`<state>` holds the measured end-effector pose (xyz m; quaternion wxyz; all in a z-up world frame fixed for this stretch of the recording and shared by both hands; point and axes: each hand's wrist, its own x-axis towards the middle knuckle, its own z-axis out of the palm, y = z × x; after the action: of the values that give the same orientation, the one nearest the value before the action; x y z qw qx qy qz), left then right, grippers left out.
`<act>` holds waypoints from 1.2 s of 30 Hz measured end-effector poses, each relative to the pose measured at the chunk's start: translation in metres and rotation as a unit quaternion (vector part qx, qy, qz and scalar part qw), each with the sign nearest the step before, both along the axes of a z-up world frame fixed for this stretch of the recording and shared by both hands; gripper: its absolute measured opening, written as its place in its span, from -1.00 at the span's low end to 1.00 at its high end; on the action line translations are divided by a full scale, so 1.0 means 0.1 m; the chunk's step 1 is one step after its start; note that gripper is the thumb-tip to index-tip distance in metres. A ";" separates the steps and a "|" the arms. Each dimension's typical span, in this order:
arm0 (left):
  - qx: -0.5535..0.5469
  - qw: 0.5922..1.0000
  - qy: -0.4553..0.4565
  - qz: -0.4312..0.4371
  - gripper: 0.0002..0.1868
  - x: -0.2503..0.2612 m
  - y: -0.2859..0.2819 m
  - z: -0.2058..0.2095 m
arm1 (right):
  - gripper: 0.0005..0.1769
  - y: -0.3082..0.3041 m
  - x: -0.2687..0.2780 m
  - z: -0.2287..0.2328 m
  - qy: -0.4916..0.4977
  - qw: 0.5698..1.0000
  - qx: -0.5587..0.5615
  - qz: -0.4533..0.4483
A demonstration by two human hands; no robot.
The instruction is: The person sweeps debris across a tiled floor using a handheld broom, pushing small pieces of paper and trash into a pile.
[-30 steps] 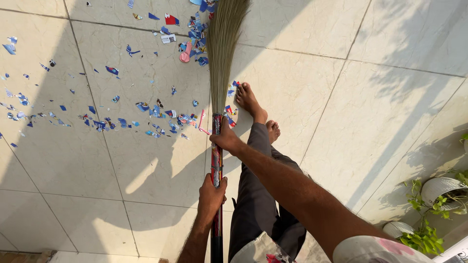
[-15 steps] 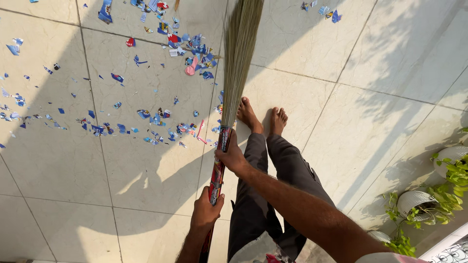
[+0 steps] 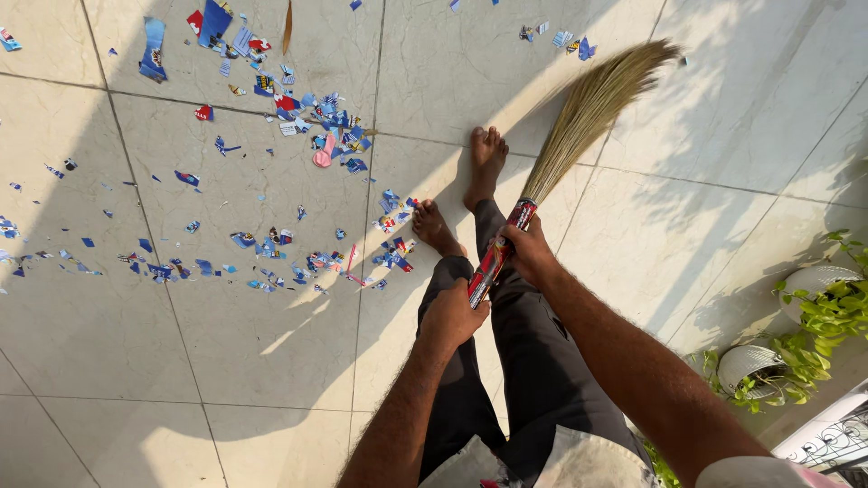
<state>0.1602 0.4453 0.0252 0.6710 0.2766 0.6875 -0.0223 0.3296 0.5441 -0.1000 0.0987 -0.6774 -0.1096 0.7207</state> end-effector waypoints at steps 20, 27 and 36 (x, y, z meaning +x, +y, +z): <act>-0.197 0.908 0.094 0.357 -0.69 -0.51 -0.84 1.22 | 0.24 -0.66 -1.85 0.87 0.112 0.874 0.012 0.473; -0.094 0.982 0.041 0.159 -0.61 -0.65 -0.10 1.00 | -0.11 -0.04 -1.08 0.82 0.088 0.968 0.131 0.194; 0.065 0.984 -0.006 -0.167 -0.47 0.09 1.28 0.07 | -0.59 0.85 0.53 0.28 0.018 0.988 0.052 -0.141</act>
<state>0.1697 0.5735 0.0318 0.6423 0.4306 0.6280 -0.0878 0.3822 0.6290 -0.0716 0.2366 -0.6666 -0.0487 0.7051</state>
